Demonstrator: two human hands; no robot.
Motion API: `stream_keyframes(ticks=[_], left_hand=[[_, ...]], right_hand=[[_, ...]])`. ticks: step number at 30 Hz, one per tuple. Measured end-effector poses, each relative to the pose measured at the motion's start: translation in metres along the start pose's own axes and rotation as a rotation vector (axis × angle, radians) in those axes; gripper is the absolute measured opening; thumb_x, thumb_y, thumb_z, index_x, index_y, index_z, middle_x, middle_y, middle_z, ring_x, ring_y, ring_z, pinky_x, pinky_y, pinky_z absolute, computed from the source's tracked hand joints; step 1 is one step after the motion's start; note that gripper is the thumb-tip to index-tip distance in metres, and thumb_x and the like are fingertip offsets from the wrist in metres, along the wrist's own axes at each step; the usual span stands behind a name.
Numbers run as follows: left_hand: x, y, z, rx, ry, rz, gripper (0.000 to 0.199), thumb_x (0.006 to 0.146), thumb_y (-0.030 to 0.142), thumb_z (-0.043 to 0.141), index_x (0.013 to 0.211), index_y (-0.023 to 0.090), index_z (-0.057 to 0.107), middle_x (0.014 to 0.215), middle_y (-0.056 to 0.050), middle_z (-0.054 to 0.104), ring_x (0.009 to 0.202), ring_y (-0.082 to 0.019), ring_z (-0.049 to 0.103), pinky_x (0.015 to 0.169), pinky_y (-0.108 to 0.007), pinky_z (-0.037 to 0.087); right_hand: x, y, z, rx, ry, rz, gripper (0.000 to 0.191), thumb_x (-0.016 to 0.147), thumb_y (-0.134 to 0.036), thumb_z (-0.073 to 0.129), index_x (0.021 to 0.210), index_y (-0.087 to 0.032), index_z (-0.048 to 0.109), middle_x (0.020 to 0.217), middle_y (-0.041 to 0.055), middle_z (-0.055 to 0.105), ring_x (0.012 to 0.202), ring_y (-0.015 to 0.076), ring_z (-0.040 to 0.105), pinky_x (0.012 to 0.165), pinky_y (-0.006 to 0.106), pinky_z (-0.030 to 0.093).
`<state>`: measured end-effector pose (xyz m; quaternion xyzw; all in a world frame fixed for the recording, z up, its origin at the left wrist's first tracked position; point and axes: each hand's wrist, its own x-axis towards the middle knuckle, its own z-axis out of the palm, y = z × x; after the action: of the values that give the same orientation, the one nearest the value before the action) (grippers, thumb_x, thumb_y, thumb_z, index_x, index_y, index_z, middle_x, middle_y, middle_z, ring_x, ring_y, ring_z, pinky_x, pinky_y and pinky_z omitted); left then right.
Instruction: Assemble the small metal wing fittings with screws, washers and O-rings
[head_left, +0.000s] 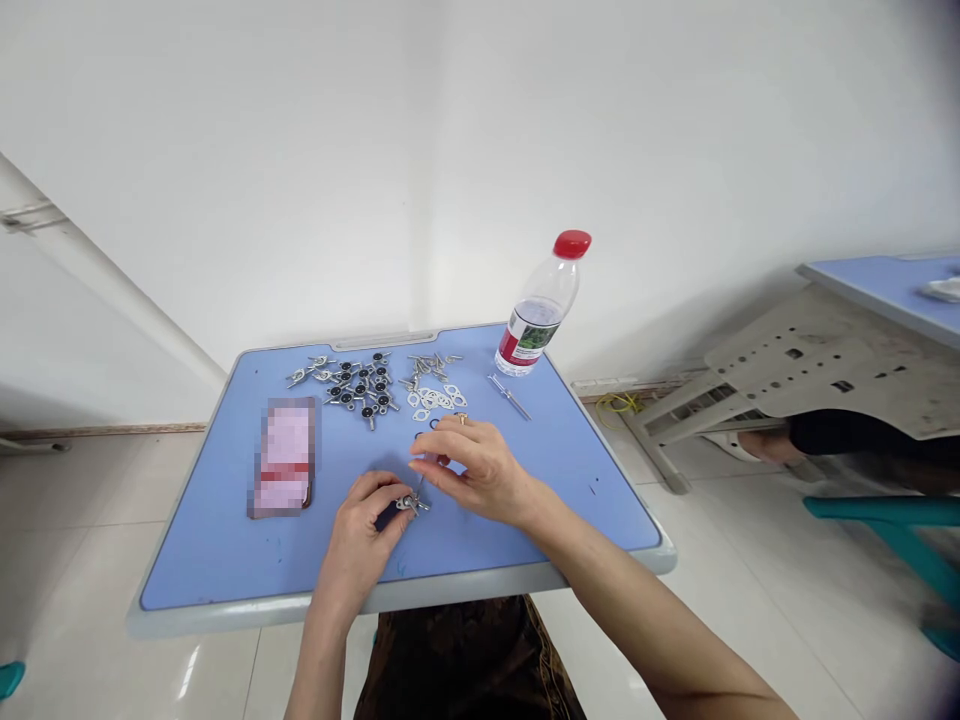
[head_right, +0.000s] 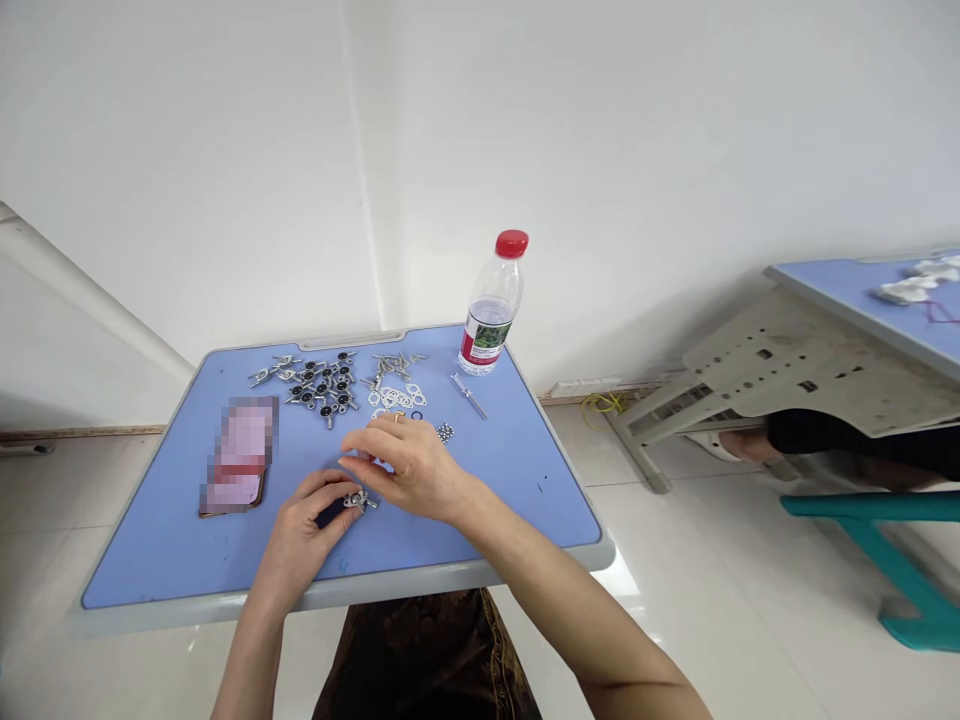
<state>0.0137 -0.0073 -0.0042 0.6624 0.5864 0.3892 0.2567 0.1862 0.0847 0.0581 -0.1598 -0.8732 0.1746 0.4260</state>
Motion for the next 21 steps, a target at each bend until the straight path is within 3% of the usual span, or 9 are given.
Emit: stream_keyframes(ticks=[4,6,9,13,21], left_hand=[[0.0004,0.0005,-0.0005,0.003,0.001,0.005,0.016,0.084,0.02,0.062,0.098,0.024,0.07,0.106,-0.005,0.065,0.099,-0.02,0.062,0.09,-0.037,0.051],[0.0006,0.0005,-0.0005,0.001,0.0,0.01,0.016,0.084,0.019,0.063,0.097,0.023,0.07,0.105,-0.005,0.065,0.099,-0.02,0.062,0.09,-0.036,0.05],[0.0006,0.0009,-0.0003,-0.004,0.0,0.01,0.015,0.084,0.019,0.063,0.097,0.023,0.07,0.105,-0.005,0.065,0.098,-0.02,0.061,0.09,-0.036,0.05],[0.0001,0.0013,-0.0002,-0.004,-0.004,-0.007,0.016,0.084,0.019,0.062,0.097,0.024,0.07,0.107,-0.005,0.065,0.1,-0.019,0.061,0.091,-0.037,0.049],[0.0002,0.0016,-0.0008,-0.009,-0.014,-0.024,0.015,0.085,0.02,0.061,0.097,0.023,0.07,0.106,-0.005,0.064,0.099,-0.019,0.06,0.09,-0.036,0.049]], right_hand=[[0.0002,-0.0002,-0.0018,0.056,-0.094,-0.034,0.021,0.097,-0.018,0.042,0.114,-0.017,0.054,0.09,0.0071,0.066,0.08,0.0147,0.059,0.07,0.027,0.048],[0.0013,-0.0011,-0.0034,0.129,-0.091,-0.038,0.025,0.097,-0.014,0.039,0.118,-0.017,0.053,0.088,0.0062,0.067,0.079,0.0136,0.059,0.072,0.027,0.048],[0.0019,-0.0007,-0.003,0.144,-0.015,-0.02,0.017,0.096,-0.016,0.048,0.11,-0.019,0.057,0.078,0.0017,0.066,0.069,0.0117,0.057,0.068,0.026,0.047],[0.0005,0.0019,-0.0007,0.098,0.025,-0.003,0.009,0.093,-0.022,0.057,0.101,-0.02,0.059,0.078,0.0012,0.067,0.068,0.0116,0.057,0.065,0.025,0.047],[0.0011,0.0028,-0.0093,0.158,-0.171,0.099,0.031,0.095,-0.015,0.049,0.124,-0.023,0.052,0.087,0.0007,0.067,0.078,0.0114,0.062,0.072,0.025,0.052]])
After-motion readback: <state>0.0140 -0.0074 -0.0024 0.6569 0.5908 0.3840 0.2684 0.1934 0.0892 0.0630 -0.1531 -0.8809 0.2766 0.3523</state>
